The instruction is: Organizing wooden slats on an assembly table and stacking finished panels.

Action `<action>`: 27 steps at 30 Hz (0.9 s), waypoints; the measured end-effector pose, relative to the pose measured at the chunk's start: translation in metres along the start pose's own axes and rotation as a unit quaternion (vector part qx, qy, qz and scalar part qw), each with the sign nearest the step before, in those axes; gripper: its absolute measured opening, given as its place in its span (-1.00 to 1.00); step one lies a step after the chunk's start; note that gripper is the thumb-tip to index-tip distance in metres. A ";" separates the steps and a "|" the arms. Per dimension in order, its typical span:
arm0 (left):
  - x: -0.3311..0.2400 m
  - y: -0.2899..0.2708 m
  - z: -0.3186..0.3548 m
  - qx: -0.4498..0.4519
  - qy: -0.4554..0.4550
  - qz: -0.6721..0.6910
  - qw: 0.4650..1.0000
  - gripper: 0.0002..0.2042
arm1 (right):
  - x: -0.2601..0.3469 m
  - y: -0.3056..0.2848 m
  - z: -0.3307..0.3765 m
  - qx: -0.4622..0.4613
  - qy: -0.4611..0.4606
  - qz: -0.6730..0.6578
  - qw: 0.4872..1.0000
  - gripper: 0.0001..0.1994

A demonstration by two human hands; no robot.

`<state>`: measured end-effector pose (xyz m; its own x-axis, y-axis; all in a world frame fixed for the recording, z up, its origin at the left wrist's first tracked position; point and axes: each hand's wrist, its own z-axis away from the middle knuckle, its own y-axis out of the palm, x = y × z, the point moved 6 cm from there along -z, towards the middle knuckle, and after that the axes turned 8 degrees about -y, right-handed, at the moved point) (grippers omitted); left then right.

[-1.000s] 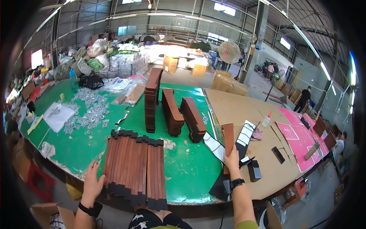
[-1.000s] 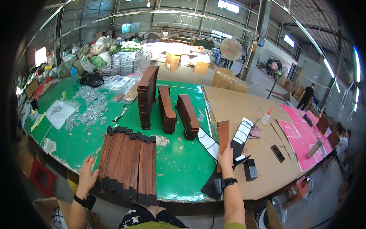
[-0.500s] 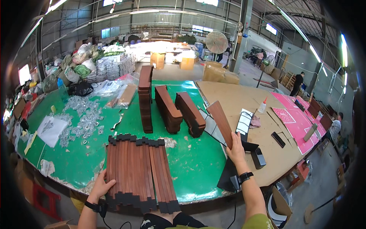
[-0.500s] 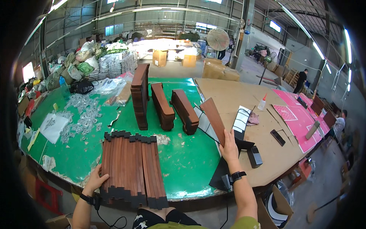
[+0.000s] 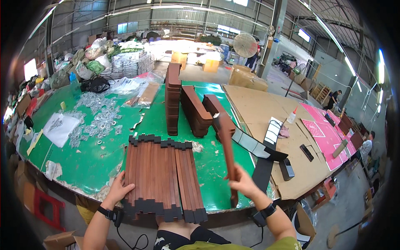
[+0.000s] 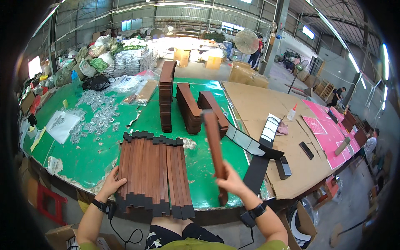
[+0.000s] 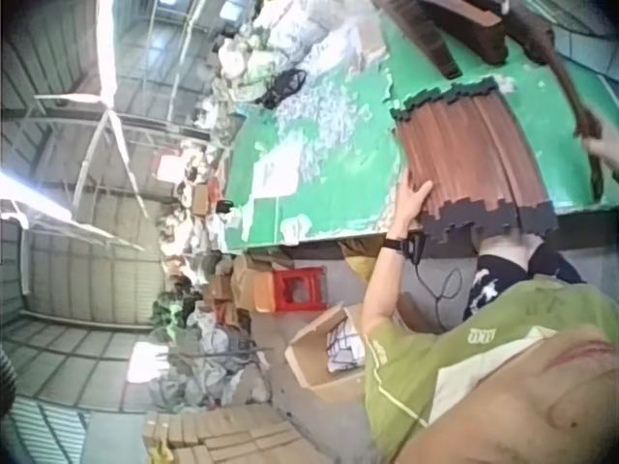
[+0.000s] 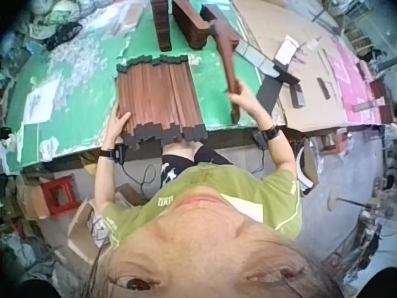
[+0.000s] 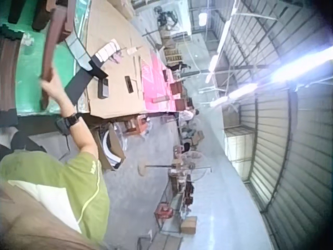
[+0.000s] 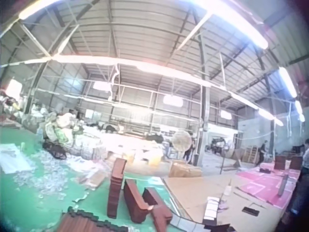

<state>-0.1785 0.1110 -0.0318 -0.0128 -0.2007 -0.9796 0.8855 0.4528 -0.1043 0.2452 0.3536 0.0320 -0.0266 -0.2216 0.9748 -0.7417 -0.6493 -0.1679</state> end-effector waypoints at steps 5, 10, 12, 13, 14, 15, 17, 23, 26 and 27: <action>-0.012 0.006 -0.008 0.004 0.008 -0.047 0.999 -0.05 | -0.043 0.050 0.004 0.113 0.122 -0.066 0.984 -0.21; -0.001 0.001 -0.019 0.008 0.057 -0.111 0.992 -0.07 | -0.037 0.088 -0.016 0.142 0.163 -0.160 0.963 -0.22; 0.001 0.005 -0.020 0.023 0.073 -0.107 0.991 -0.09 | -0.031 0.101 -0.022 0.103 0.167 -0.166 0.966 -0.27; -0.002 0.006 -0.019 0.019 0.081 -0.100 0.991 -0.11 | -0.033 0.107 -0.020 0.101 0.170 -0.166 0.966 -0.27; -0.005 0.008 -0.019 0.015 0.089 -0.093 0.992 -0.12 | -0.034 0.109 -0.019 0.087 0.157 -0.149 0.972 -0.26; -0.005 0.008 -0.016 0.014 0.083 -0.090 0.992 -0.12 | -0.032 0.111 -0.016 0.079 0.146 -0.130 0.978 -0.25; -0.005 0.003 -0.012 -0.011 0.068 -0.095 0.993 -0.12 | -0.027 0.114 -0.005 0.079 0.156 -0.123 0.977 -0.26; -0.025 0.013 0.026 0.001 0.043 -0.196 0.980 -0.10 | -0.022 0.107 0.047 0.092 0.178 -0.156 0.967 -0.29; -0.019 0.009 0.039 0.046 0.027 -0.228 0.972 -0.07 | -0.021 0.098 0.057 0.151 0.183 -0.170 0.957 -0.29; -0.016 0.008 0.039 0.059 0.025 -0.228 0.971 -0.05 | -0.017 0.095 0.052 0.156 0.189 -0.173 0.954 -0.29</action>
<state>-0.1535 0.0841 -0.0106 -0.4370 -0.3131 -0.8432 0.8293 0.2227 -0.5125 0.2099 0.2573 -0.0081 -0.1001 0.2842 0.9535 -0.5152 -0.8347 0.1947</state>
